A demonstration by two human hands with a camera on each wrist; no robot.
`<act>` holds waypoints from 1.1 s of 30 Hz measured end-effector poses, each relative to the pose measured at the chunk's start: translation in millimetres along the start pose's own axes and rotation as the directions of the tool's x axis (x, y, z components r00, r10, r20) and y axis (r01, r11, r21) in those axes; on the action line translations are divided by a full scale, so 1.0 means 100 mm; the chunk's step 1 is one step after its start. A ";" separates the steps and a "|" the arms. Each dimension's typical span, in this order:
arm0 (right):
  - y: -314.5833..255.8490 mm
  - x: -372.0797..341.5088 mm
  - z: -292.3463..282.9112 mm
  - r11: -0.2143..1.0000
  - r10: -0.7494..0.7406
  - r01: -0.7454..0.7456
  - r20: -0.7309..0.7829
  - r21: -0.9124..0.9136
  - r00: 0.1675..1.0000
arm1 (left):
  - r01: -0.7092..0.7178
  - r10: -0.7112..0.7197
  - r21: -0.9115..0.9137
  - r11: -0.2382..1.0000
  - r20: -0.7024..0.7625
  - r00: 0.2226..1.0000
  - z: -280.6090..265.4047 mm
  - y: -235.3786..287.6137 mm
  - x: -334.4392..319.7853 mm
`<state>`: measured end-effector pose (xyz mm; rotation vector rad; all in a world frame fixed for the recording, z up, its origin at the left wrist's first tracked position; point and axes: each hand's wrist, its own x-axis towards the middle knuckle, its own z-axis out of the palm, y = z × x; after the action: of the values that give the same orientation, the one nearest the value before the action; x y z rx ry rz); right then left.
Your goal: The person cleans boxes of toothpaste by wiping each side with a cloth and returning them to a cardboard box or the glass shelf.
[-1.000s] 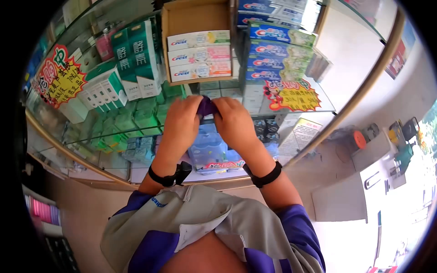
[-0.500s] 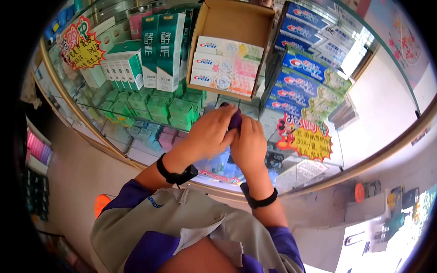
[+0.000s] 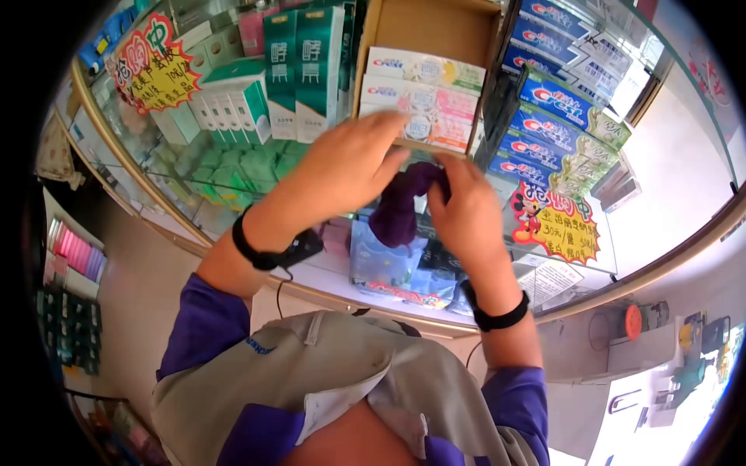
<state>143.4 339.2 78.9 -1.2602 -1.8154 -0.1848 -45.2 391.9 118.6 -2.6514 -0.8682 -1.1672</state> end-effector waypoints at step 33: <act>0.60 1.54 0.14 0.934 0.118 -0.081 0.087 -0.347 0.989 | 0.122 -0.253 0.388 0.914 0.306 0.918 0.28 -0.86 1.56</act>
<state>171.2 479.8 161.9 -1.6295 -1.8573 -0.3979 9.4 543.6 199.2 -2.5345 -1.2856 -0.4892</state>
